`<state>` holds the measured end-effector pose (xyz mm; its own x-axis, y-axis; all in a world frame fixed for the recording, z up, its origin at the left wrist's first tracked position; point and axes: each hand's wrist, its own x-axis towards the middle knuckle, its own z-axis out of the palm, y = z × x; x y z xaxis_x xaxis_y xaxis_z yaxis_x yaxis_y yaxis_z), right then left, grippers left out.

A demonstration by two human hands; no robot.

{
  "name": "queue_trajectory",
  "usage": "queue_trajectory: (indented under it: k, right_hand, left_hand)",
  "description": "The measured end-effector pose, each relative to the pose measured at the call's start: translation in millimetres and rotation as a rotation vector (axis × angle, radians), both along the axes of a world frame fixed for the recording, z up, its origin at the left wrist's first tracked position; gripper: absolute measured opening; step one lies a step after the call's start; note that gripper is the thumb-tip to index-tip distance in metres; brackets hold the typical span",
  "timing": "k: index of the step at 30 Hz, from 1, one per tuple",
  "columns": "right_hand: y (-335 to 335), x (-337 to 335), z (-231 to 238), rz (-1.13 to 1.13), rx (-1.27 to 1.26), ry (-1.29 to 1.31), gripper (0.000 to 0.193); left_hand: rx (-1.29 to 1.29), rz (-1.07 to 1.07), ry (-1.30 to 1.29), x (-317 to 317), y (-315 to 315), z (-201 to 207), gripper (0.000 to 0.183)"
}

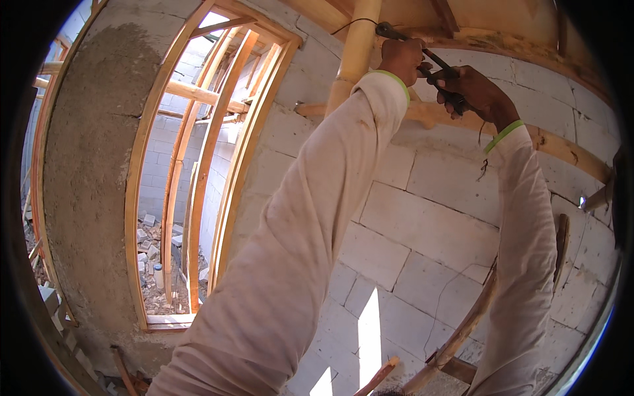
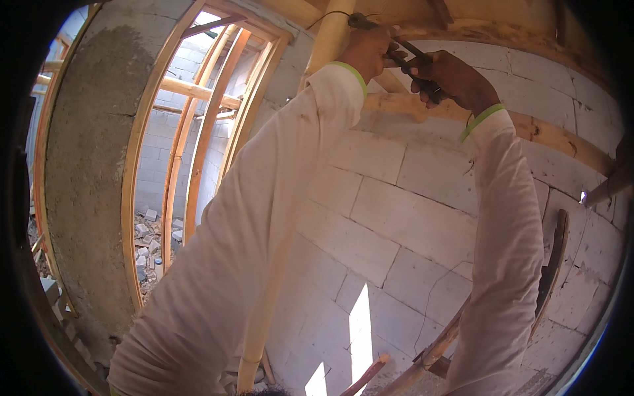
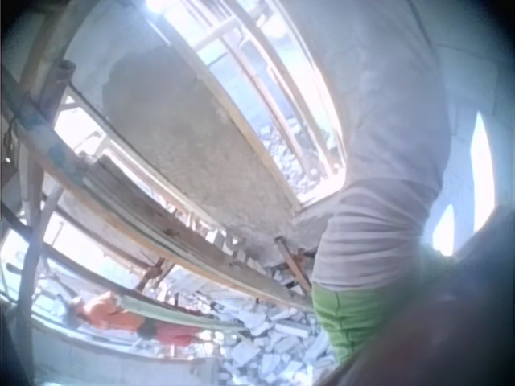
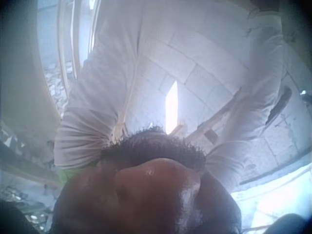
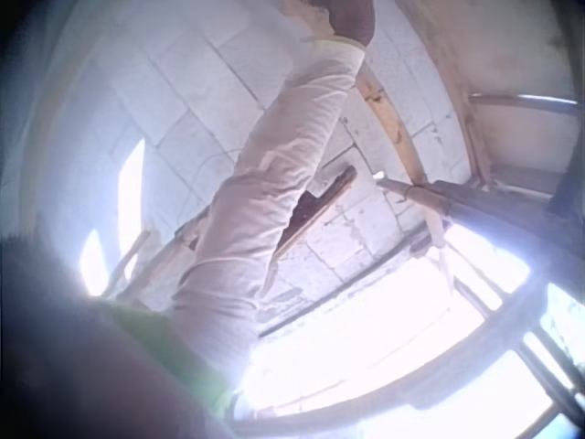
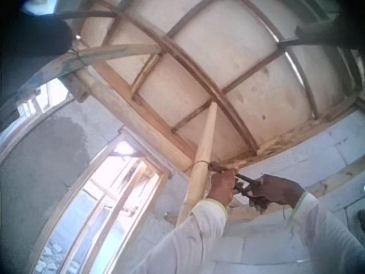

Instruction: The person secures bamboo and wooden beams using wire and pliers, tightening the wire around joints in a building under construction.

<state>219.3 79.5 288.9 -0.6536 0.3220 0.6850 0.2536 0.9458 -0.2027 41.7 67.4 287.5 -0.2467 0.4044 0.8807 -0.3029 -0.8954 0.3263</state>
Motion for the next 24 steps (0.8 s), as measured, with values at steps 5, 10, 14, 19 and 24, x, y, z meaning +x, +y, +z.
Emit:
queue_trajectory:
  k: [5, 10, 14, 19, 24]
  right_hand:
    - [16, -17, -29, 0.105, -0.074, 0.104, 0.021]
    - [10, -37, -48, -0.457, 0.667, 0.273, 0.036]
    - [42, -76, -73, -1.008, 1.56, 0.412, 0.049]
    - [54, -36, -3, -0.689, 1.189, 0.233, 0.05]
    - [-39, 3, 67, -0.122, 0.053, -0.185, 0.062]
  left_hand:
    - [0.025, -0.054, -0.06, -3, 9, -14, 0.01]
    - [0.185, -0.013, -0.043, -10, 34, 4, 0.011]
    - [0.199, 0.04, -0.065, -5, 51, 3, 0.017]
    - [0.094, -0.014, -0.075, 27, 4, -14, 0.022]
    - [0.112, 0.057, -0.02, 18, -13, -16, 0.028]
